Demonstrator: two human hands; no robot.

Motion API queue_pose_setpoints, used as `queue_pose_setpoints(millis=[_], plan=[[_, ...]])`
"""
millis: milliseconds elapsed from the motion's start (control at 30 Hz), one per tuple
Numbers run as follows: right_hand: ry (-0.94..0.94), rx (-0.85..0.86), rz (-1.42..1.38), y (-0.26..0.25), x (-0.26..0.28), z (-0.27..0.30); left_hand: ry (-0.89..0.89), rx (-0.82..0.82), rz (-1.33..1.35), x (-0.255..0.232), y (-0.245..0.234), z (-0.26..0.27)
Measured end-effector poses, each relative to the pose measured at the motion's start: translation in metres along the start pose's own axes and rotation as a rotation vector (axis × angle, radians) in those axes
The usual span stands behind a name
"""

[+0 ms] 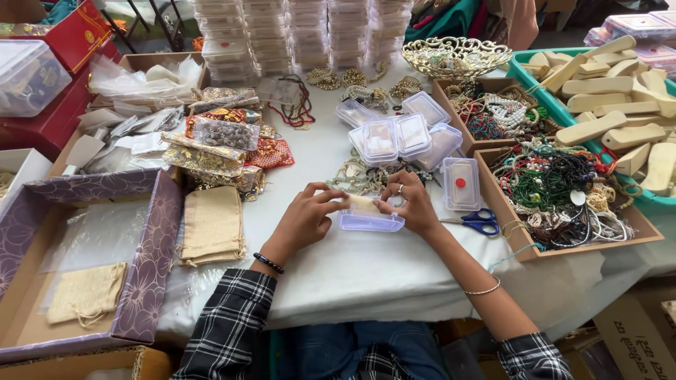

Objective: The person sorts through various necklaces and jewelry pieces on a table. They place selected items into small beige drawstring bags and clear plastic containers, then stack the containers. The person also handles a pair of scissors and organizes the items into piles.

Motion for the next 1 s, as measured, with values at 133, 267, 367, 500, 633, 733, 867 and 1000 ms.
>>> queue_pose_setpoints(millis=[133,267,367,500,633,733,867,1000], plan=[[0.036,0.026,0.029,0.003,-0.009,0.001,0.017,0.132,-0.013,0.002,0.008,0.002],[0.066,0.045,0.007,0.005,-0.008,0.0,0.028,0.182,0.022,-0.002,0.01,0.002],[0.067,0.017,0.009,0.003,-0.009,0.0,0.015,0.184,-0.009,0.0,0.018,0.003],[0.315,-0.074,-0.36,-0.002,-0.035,0.004,-0.023,0.149,-0.018,0.0,0.017,0.001],[0.207,-0.099,-0.634,-0.013,-0.026,0.004,0.009,0.078,-0.015,-0.004,0.009,-0.001],[0.148,-0.052,-0.656,-0.012,-0.015,0.003,-0.038,0.08,0.034,0.0,0.012,0.0],[0.089,0.024,-0.463,-0.006,-0.004,0.0,-0.094,0.125,0.044,0.008,0.023,0.001],[0.219,0.018,-0.326,-0.002,-0.016,0.001,-0.228,0.104,0.136,0.017,0.029,0.002]])
Point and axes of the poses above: each hand's wrist, its own z-axis away from the middle knuckle, its own y-axis out of the palm, x = y × z, the point moved 7 cm from there along -z, towards the middle knuckle, and after that the axes turned 14 degrees about -z, right-handed, at the moved point
